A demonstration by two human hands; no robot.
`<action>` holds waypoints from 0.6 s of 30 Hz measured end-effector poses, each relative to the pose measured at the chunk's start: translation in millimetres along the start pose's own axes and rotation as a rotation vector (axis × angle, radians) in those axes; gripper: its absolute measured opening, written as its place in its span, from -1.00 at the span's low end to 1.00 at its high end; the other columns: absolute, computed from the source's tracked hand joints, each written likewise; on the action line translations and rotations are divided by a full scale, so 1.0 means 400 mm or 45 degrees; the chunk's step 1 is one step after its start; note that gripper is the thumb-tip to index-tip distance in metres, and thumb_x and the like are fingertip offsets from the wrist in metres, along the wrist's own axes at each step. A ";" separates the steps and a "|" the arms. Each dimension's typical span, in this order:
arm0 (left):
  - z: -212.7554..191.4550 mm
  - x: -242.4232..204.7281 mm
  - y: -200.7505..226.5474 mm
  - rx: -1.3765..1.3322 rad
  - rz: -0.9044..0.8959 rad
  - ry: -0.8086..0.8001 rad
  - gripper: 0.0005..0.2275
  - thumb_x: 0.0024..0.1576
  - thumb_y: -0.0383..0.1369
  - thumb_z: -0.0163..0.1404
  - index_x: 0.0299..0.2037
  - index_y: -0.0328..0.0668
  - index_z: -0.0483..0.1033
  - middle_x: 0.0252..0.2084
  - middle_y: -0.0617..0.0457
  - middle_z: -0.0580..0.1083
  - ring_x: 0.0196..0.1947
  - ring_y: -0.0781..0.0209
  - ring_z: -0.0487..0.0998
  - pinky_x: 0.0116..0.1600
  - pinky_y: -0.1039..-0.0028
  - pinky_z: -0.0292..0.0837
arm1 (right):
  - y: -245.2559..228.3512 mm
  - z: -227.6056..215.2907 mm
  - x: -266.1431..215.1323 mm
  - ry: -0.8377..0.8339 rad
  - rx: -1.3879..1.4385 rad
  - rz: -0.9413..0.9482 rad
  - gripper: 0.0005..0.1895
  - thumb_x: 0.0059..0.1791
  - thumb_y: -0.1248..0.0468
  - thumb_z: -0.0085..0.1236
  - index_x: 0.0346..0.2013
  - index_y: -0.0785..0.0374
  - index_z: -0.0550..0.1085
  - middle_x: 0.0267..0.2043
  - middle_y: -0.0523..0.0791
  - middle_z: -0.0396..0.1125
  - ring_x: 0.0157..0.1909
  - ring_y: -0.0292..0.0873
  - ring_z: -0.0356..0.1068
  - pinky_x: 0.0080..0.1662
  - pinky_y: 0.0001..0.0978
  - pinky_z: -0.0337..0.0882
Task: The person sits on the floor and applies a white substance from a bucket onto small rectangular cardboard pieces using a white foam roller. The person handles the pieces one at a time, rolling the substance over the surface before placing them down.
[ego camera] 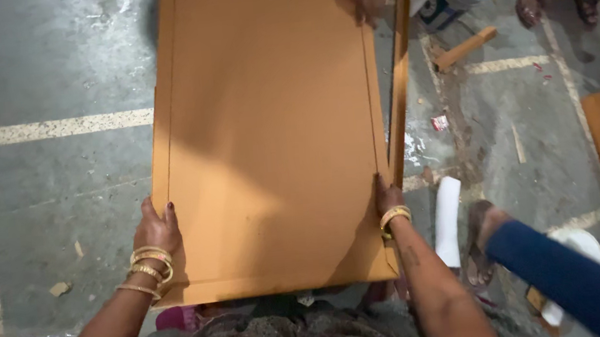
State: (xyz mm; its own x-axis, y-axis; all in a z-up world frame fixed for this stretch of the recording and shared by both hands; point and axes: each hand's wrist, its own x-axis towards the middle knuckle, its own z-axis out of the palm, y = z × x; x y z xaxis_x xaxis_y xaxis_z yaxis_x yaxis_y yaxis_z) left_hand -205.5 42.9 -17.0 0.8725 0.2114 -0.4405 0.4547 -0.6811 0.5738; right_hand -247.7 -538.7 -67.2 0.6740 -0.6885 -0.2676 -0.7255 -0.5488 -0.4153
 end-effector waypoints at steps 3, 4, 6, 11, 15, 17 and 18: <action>0.007 0.040 0.018 0.065 -0.006 0.053 -0.46 0.37 -0.02 -0.23 0.34 -0.36 0.16 -0.06 -0.55 0.49 -0.02 -0.56 0.50 0.06 -0.14 0.41 | -0.058 0.005 0.051 0.040 -0.018 -0.037 -0.04 0.05 -0.39 -0.16 0.04 0.58 0.46 0.07 0.41 0.34 0.19 0.44 0.30 0.19 0.07 0.32; 0.010 0.056 0.027 0.052 0.000 0.067 -0.47 0.36 -0.02 -0.23 0.32 -0.35 0.18 -0.07 -0.53 0.50 -0.03 -0.55 0.51 0.05 -0.14 0.41 | -0.084 0.000 0.066 0.061 -0.024 -0.064 -0.05 0.04 -0.39 -0.17 0.04 0.56 0.46 0.06 0.39 0.35 0.19 0.43 0.31 0.18 0.07 0.33; 0.016 0.096 0.053 0.021 0.017 0.100 -0.50 0.35 -0.03 -0.24 0.27 -0.34 0.21 -0.09 -0.50 0.52 -0.05 -0.53 0.52 0.03 -0.15 0.41 | -0.149 -0.011 0.085 0.095 -0.111 -0.028 -0.08 0.05 -0.39 -0.18 0.03 0.51 0.47 0.03 0.38 0.36 0.15 0.44 0.32 0.16 0.11 0.31; 0.034 0.229 0.102 -0.081 0.036 0.150 -0.59 0.33 -0.06 -0.18 0.14 -0.28 0.31 -0.09 -0.44 0.53 -0.04 -0.48 0.52 0.05 -0.09 0.41 | -0.294 -0.047 0.097 0.027 -0.079 0.094 -0.14 0.03 -0.38 -0.20 -0.07 0.42 0.53 -0.10 0.32 0.45 0.03 0.37 0.46 0.06 0.15 0.41; 0.030 0.313 0.157 -0.200 0.058 0.149 -0.56 0.31 -0.06 -0.20 0.12 -0.36 0.28 -0.09 -0.46 0.52 -0.04 -0.47 0.51 0.04 -0.10 0.40 | -0.341 -0.041 0.222 0.007 -0.220 0.037 -0.14 0.09 -0.36 -0.22 -0.12 0.46 0.56 -0.11 0.32 0.43 0.01 0.39 0.41 0.06 0.18 0.36; 0.013 0.335 0.201 -0.137 0.053 0.169 -0.54 0.31 -0.04 -0.20 0.13 -0.35 0.29 -0.08 -0.47 0.50 -0.04 -0.48 0.51 0.07 -0.11 0.39 | -0.338 -0.029 0.296 0.113 -0.263 -0.181 -0.12 0.14 -0.35 -0.18 -0.07 0.55 0.52 -0.08 0.40 0.37 0.03 0.45 0.36 0.06 0.23 0.33; 0.004 0.346 0.222 -0.119 0.032 0.155 -0.54 0.30 -0.03 -0.20 0.13 -0.34 0.29 -0.08 -0.46 0.51 -0.04 -0.47 0.51 0.06 -0.10 0.40 | -0.341 -0.011 0.322 0.097 -0.198 -0.126 -0.12 0.12 -0.34 -0.16 -0.06 0.57 0.50 -0.07 0.39 0.38 0.02 0.44 0.38 0.06 0.21 0.34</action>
State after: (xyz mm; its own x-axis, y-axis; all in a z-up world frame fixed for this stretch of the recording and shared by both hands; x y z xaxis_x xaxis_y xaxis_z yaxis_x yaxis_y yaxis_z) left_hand -44.6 10.7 -28.1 0.8965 0.2824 -0.3414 0.4421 -0.6202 0.6480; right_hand -62.7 -554.7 -41.2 0.7351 -0.6582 -0.1627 -0.6727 -0.6783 -0.2955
